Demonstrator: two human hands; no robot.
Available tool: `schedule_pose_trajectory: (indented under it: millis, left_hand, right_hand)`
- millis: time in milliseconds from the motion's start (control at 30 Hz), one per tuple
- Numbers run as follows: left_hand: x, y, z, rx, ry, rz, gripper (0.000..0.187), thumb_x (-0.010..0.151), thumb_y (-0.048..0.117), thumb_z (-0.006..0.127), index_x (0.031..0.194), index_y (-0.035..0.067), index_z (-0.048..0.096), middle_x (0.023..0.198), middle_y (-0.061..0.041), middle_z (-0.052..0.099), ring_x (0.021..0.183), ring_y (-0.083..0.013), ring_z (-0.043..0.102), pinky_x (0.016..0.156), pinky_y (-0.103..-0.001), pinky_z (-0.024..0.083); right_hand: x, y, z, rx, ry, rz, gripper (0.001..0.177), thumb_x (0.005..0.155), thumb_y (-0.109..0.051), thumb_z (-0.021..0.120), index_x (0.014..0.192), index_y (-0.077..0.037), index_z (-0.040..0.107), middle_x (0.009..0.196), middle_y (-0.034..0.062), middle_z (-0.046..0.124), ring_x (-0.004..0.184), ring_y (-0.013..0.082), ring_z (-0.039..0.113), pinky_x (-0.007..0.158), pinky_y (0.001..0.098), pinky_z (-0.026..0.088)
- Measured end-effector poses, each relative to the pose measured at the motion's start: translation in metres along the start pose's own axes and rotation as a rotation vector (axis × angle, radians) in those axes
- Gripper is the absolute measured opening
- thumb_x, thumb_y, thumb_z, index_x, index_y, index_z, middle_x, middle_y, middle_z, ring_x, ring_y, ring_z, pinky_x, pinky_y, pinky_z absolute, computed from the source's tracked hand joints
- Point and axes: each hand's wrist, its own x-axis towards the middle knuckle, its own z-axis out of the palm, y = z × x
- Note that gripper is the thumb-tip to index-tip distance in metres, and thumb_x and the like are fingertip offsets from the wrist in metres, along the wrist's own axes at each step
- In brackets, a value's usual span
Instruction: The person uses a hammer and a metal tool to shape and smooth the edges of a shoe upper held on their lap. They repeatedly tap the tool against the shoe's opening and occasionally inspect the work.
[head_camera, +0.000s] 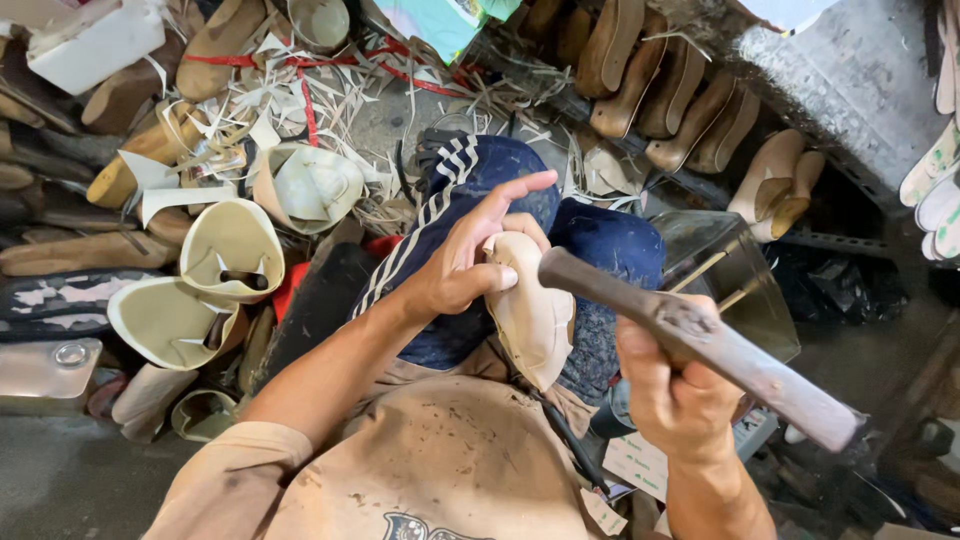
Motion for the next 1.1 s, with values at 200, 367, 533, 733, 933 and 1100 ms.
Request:
schedule_pose_trajectory:
  millis: [200, 367, 533, 733, 933, 1100]
  left_hand:
    - [-0.005, -0.001, -0.002, -0.029, 0.006, -0.008, 0.094, 0.085, 0.038, 0.062, 0.161, 0.005, 0.019, 0.103, -0.01, 0.069, 0.079, -0.0087, 0.06, 0.066, -0.021, 0.044]
    - [-0.007, 0.007, -0.003, -0.009, 0.013, -0.011, 0.099, 0.087, 0.058, 0.062, 0.161, 0.005, 0.022, 0.103, -0.005, 0.066, 0.078, -0.0064, 0.054, 0.067, -0.021, 0.041]
    - [-0.006, 0.002, -0.002, -0.015, 0.022, -0.016, 0.092, 0.086, 0.043, 0.063, 0.159, 0.004, 0.023, 0.102, -0.01, 0.069, 0.077, -0.0103, 0.06, 0.064, -0.022, 0.045]
    - [-0.004, 0.002, -0.006, -0.035, 0.02, 0.008, 0.088, 0.086, 0.037, 0.06, 0.159, 0.003, 0.025, 0.104, -0.011, 0.07, 0.089, -0.0123, 0.062, 0.082, -0.025, 0.047]
    - [-0.005, 0.009, -0.005, -0.039, 0.003, -0.01, 0.086, 0.086, 0.034, 0.061, 0.159, 0.003, 0.025, 0.104, -0.009, 0.068, 0.087, -0.0124, 0.064, 0.072, -0.024, 0.048]
    - [-0.005, -0.003, -0.004, -0.09, -0.01, 0.012, 0.091, 0.087, 0.043, 0.065, 0.158, 0.003, 0.026, 0.104, -0.009, 0.068, 0.083, -0.0104, 0.063, 0.072, -0.022, 0.047]
  right_hand:
    - [0.046, -0.022, -0.012, -0.375, -0.29, 0.102, 0.031, 0.099, -0.034, 0.06, 0.103, -0.004, 0.067, 0.07, 0.0039, 0.066, 0.049, 0.0155, 0.061, 0.047, 0.0318, 0.047]
    - [0.03, -0.022, -0.004, -0.352, -0.297, -0.009, 0.02, 0.098, -0.023, 0.062, 0.098, -0.003, 0.066, 0.078, 0.0086, 0.067, 0.054, 0.0231, 0.064, 0.05, 0.0357, 0.05]
    - [0.012, -0.016, -0.008, -0.315, -0.099, -0.089, 0.025, 0.097, -0.019, 0.064, 0.1, 0.005, 0.068, 0.1, 0.0244, 0.068, 0.076, 0.0341, 0.071, 0.06, 0.0411, 0.056]
    - [0.003, -0.012, -0.005, -0.373, -0.245, 0.044, 0.034, 0.098, -0.032, 0.058, 0.102, 0.0, 0.068, 0.082, 0.0069, 0.071, 0.058, 0.0165, 0.066, 0.051, 0.0303, 0.051]
    - [-0.004, -0.011, 0.0, -0.338, -0.286, 0.121, 0.02, 0.097, -0.019, 0.062, 0.095, -0.001, 0.071, 0.08, 0.0082, 0.071, 0.061, 0.0182, 0.068, 0.051, 0.0326, 0.054]
    - [0.001, -0.03, -0.002, -0.157, -0.18, 0.075, 0.037, 0.097, -0.024, 0.053, 0.065, -0.005, 0.058, 0.057, 0.0023, 0.051, 0.043, 0.0156, 0.046, 0.041, 0.0345, 0.034]
